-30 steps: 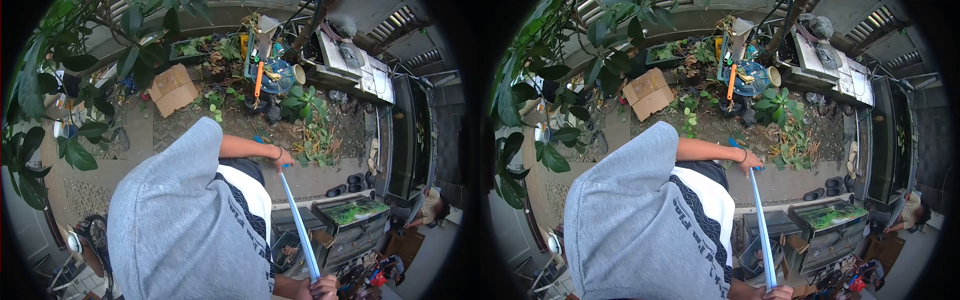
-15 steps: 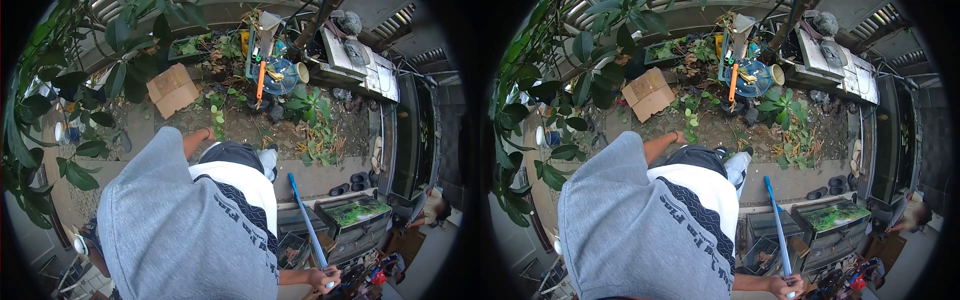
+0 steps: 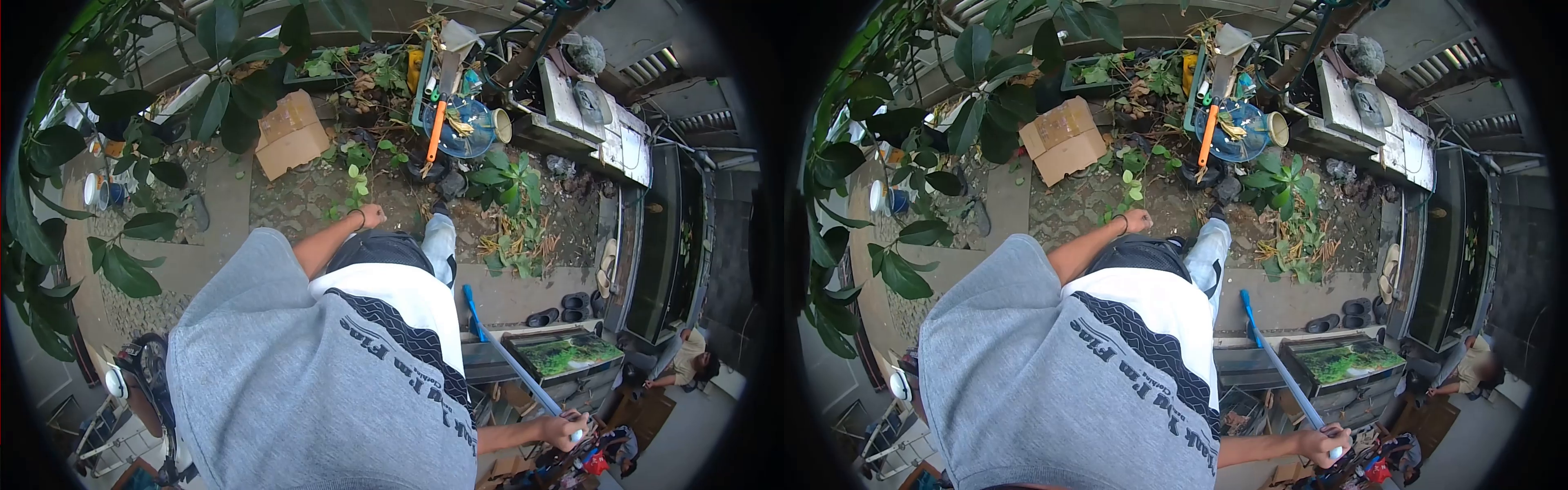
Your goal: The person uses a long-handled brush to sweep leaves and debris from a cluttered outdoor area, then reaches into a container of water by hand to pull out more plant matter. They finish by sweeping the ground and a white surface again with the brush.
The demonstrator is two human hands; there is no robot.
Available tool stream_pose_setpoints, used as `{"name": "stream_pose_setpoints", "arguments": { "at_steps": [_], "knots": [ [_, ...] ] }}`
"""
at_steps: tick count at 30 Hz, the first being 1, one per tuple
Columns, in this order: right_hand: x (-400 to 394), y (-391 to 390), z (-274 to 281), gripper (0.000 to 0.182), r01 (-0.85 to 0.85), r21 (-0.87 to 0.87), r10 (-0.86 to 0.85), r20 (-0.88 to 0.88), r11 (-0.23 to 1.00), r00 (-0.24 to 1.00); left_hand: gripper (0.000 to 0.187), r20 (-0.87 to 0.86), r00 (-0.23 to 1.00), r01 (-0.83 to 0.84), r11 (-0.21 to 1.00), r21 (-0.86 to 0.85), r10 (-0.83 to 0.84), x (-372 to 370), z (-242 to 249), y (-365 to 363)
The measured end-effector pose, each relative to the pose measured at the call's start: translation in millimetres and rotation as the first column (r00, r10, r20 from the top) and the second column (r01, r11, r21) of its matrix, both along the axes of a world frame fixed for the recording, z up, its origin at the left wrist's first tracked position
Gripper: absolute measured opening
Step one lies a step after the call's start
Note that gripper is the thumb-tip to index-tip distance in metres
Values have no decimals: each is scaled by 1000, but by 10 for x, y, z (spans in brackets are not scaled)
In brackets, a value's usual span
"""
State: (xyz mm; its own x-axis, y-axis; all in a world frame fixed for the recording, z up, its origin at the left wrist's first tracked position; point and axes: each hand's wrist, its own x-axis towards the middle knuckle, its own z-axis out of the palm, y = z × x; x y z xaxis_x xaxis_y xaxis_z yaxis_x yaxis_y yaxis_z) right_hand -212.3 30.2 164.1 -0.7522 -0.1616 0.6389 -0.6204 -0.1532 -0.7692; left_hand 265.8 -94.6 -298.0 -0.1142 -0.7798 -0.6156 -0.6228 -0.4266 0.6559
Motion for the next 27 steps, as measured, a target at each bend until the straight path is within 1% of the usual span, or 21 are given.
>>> {"name": "stream_pose_setpoints", "arguments": {
  "at_steps": [2,4,5,7,8,10,11,12,13,14,15,16,17,19,22,23,25,26,27],
  "knots": [
    [-25,-38,-19,28,21,39,-23,36,999,999,36,16,1000,-6,1000,9,5,23,-41,117],
    [-9,-34,-24,28,48,33,-50,34,998,998,32,134,985,88,982,165,-111,87,-70,204],
    [-12,-14,-32,28,51,22,-51,16,998,999,32,134,985,90,983,162,-112,119,-63,260],
    [-59,45,-63,27,55,7,-55,-3,998,998,32,177,976,69,957,281,-123,186,-40,382],
    [-117,96,-89,28,48,3,-48,-7,999,999,32,177,976,71,958,278,-124,231,-154,447],
    [-150,145,-101,28,43,-3,-43,-9,999,999,33,216,955,159,965,211,-205,327,-690,600],
    [-136,167,-90,29,40,-9,-40,-7,999,999,33,218,954,161,965,209,-206,396,-1001,677],
    [-116,194,-79,29,38,-14,-38,-3,999,999,35,160,974,121,967,222,-159,469,-1299,756],
    [-81,201,-59,29,41,-14,-41,-1,999,999,36,101,989,83,968,238,-110,503,-1425,796],
    [-35,183,-40,31,62,-16,-62,-18,998,998,36,104,988,86,968,236,-113,466,-1265,760],
    [-10,175,-34,32,83,-19,-84,-34,996,996,36,119,983,108,967,231,-138,366,-891,677],
    [-21,197,-50,32,88,-24,-89,-30,996,996,37,134,977,130,965,226,-163,276,-623,586],
    [-46,222,-76,33,76,-21,-77,-24,997,997,37,138,976,135,966,220,-167,227,-526,487],
    [-43,216,-96,35,71,-25,-71,-16,997,997,36,122,977,145,966,214,-174,162,-442,298],
    [8,179,-72,35,109,-20,-110,-22,994,994,37,91,979,161,961,224,-185,100,-326,209],
    [-1,160,-68,35,121,-19,-121,-1,993,993,37,91,978,163,961,223,-187,77,-265,189],
    [-40,129,-53,35,125,-24,-124,18,992,992,32,65,996,47,987,154,-57,27,-231,152],
    [-74,137,-60,34,95,-6,-95,8,995,995,32,62,997,42,988,147,-51,11,-264,133],
    [-96,125,-69,32,65,15,-65,-2,998,998,32,51,999,-3,996,90,-1,-9,-307,151]
  ]
}}
